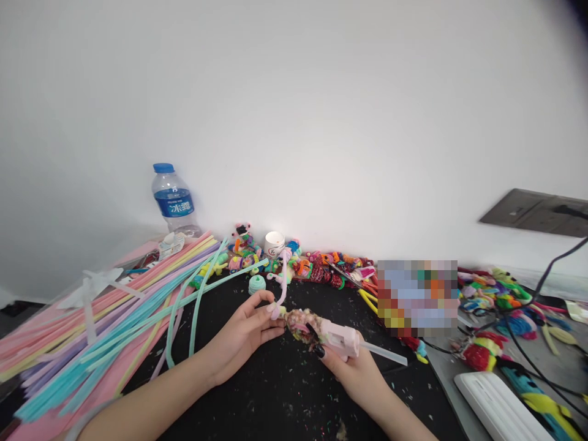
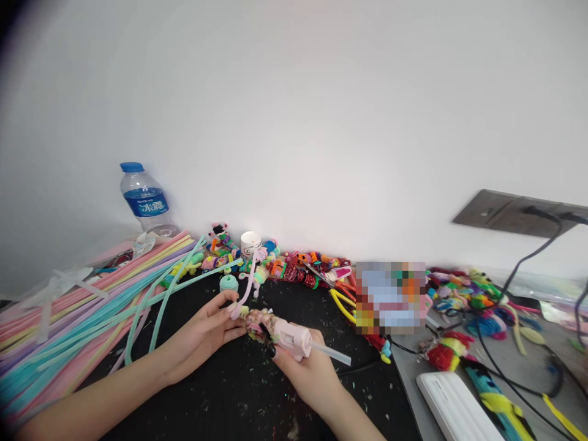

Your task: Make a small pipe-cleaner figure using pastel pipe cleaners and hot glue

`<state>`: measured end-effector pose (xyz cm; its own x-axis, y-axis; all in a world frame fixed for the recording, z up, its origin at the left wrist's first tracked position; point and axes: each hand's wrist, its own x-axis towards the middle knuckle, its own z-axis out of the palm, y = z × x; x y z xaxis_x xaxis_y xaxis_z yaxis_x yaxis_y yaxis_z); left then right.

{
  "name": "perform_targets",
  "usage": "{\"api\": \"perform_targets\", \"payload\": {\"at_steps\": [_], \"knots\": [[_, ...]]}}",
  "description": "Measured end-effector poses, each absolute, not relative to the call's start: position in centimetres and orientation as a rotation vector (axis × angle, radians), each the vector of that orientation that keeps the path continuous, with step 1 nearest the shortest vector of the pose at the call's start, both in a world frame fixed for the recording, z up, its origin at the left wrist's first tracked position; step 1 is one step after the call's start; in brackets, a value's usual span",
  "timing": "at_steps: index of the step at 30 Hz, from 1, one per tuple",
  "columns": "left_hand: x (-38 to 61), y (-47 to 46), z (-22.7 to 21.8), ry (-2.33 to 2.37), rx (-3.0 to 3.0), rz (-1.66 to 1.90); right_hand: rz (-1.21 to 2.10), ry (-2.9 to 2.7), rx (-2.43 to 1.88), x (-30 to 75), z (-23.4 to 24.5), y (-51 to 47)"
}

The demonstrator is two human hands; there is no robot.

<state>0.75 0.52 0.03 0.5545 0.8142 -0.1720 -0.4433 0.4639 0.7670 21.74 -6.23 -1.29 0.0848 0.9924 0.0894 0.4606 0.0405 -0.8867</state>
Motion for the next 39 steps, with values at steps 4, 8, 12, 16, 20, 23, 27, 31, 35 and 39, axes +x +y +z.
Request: {"api": "perform_targets", "payload": {"at_steps": [4,8,12,16,20,23,27,31,35,39], "knots": [[0.7,0.5,0.0,0.573,0.731,0.799,0.846,-1.462,-1.546,21.8,-1.5,-6.1],[0.6,0.3,0.0,0.57,0.747,0.779,0.862,-1.465,-1.54,21.8,-1.6,-6.0],[0.6,0.3,0.0,0.561,0.755,0.771,0.865,-1.471,-1.514,21.7,-1.4,-6.0],[0.6,0.4,-0.1,0.566,0.744,0.777,0.888,-1.452,-1.53,21.7,-1.3,-6.0],[0.6,0.5,-0.2,0.583,0.725,0.786,0.88,-1.473,-1.538,21.6,-1.2,-6.1],[0.6,0.6,-0.2,0.579,0.717,0.79,0.864,-1.518,-1.524,21.6,-1.3,-6.1],[0.7,0.6,-0.2,0.547,0.716,0.804,0.787,-1.485,-1.578,21.6,-1.4,-6.3],[0.9,0.5,0.0,0.53,0.719,0.819,0.754,-1.535,-1.583,21.6,-0.9,-6.4],[1.0,0.6,0.0,0.535,0.696,0.832,0.765,-1.637,-1.513,21.5,-0.5,-6.4],[0.9,0.7,-0.4,0.57,0.681,0.82,0.739,-1.5,-1.583,21.7,-1.3,-6.4]]}}
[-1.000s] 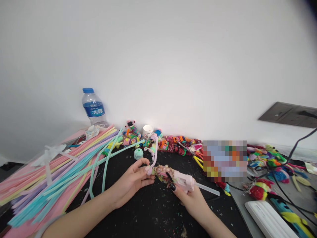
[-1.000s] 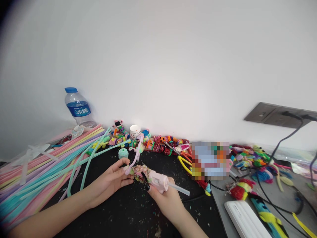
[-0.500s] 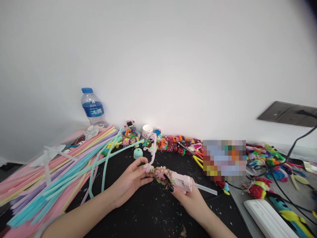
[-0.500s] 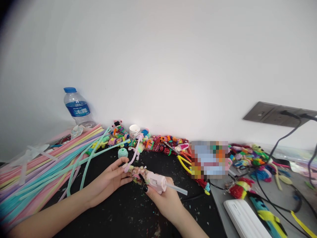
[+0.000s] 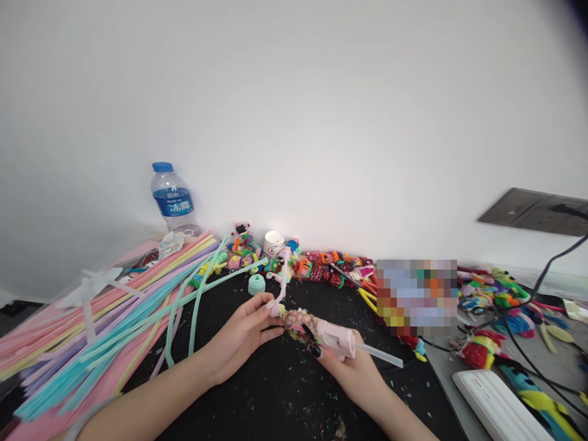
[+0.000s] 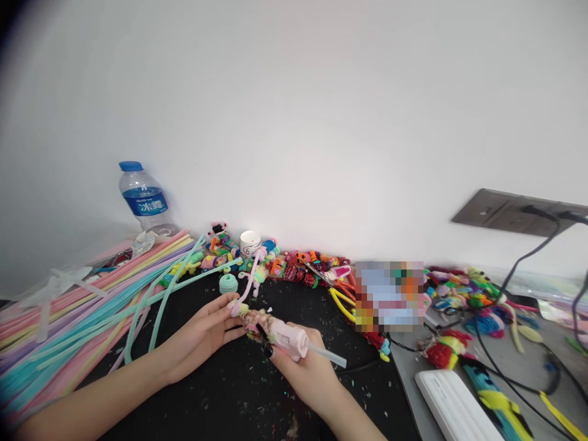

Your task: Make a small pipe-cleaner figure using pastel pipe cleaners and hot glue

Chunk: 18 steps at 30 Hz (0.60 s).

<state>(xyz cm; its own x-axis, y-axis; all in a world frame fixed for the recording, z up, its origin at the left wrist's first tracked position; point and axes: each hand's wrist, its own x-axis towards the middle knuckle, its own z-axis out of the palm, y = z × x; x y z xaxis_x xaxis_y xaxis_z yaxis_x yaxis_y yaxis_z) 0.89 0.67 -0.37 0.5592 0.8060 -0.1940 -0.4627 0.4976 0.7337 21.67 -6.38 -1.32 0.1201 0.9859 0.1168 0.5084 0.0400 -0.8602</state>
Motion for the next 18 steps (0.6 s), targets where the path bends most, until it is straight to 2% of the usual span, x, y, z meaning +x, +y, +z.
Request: {"api": "perform_targets", "payload": {"at_steps": [18], "knots": [[0.82,0.57,-0.52,0.575,0.773,0.765,0.79,-1.374,-1.623,21.84,-1.99,-6.41]]}}
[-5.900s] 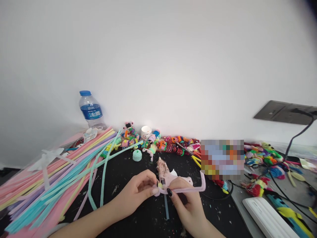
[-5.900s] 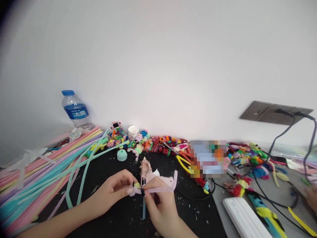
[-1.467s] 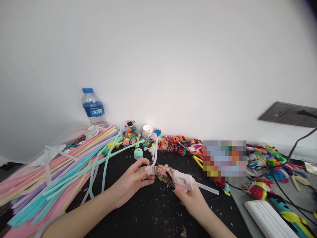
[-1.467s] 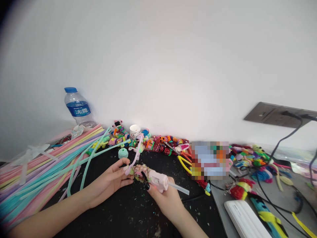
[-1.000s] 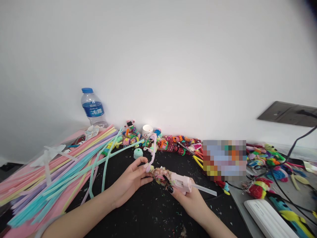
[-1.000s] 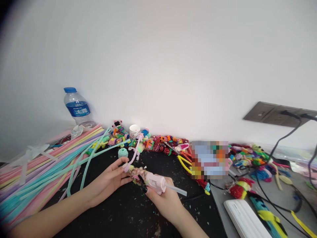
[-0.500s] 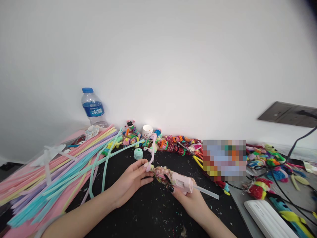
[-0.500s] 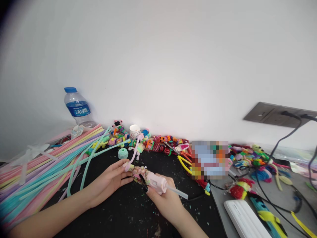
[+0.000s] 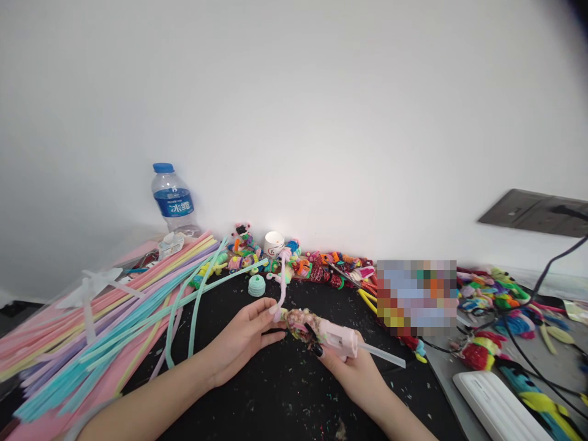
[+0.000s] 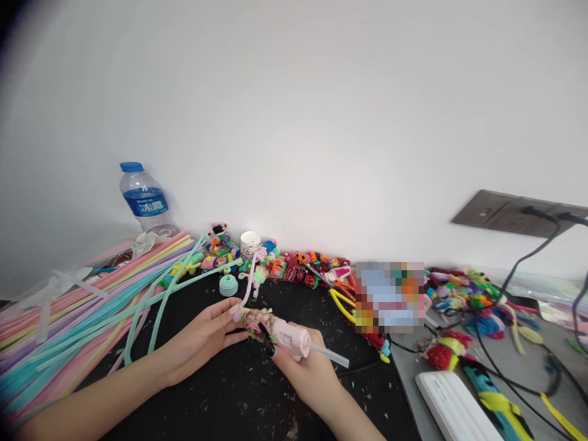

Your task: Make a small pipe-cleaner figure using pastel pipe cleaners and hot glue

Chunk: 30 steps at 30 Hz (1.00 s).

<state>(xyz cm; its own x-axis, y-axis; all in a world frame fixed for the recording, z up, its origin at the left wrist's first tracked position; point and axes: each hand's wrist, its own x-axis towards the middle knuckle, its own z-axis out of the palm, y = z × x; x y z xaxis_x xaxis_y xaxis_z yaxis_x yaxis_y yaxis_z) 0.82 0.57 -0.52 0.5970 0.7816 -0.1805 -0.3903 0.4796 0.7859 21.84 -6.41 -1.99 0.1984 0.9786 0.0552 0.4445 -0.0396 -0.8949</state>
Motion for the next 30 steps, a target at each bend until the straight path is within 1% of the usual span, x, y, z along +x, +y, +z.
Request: {"api": "perform_targets", "payload": {"at_steps": [8,15,21,30], "knots": [[0.8,0.7,-0.8,0.616,0.785,0.804,0.739,-1.399,-1.607,21.9,-2.2,-6.4],[0.9,0.6,-0.8,0.608,0.725,0.841,0.578,-1.7,-1.487,21.2,-0.7,-6.5],[1.0,0.5,-1.2,0.591,0.726,0.857,0.503,-1.874,-1.398,20.6,0.5,-6.3],[1.1,0.4,-0.9,0.586,0.718,0.854,0.655,-1.972,-1.413,20.5,0.7,-6.0]]}}
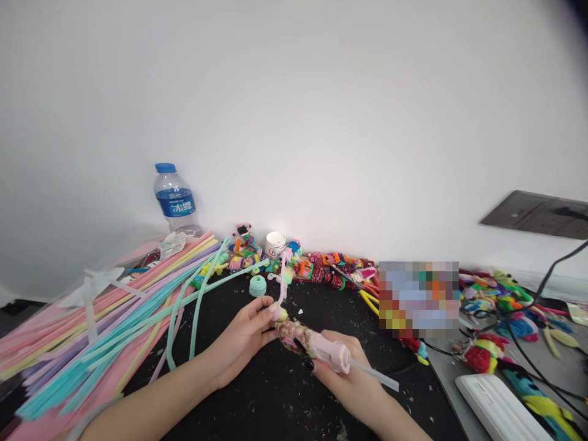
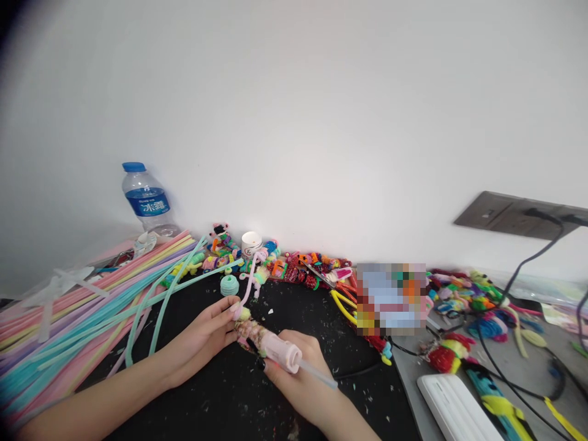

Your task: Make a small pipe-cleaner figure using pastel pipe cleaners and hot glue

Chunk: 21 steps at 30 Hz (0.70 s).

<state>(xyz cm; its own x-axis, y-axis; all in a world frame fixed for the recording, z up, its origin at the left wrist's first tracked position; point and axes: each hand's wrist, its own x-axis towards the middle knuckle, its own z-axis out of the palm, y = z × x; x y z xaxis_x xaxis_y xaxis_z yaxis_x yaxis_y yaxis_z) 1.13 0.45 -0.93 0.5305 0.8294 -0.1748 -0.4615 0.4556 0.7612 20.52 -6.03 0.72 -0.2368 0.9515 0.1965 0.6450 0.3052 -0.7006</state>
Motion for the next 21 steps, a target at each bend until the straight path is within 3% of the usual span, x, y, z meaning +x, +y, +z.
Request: {"api": "perform_targets", "payload": {"at_steps": [21], "knots": [[0.8,0.7,-1.1,0.59,0.724,0.831,0.354,-1.845,-1.485,21.2,-0.5,-6.7]]}}
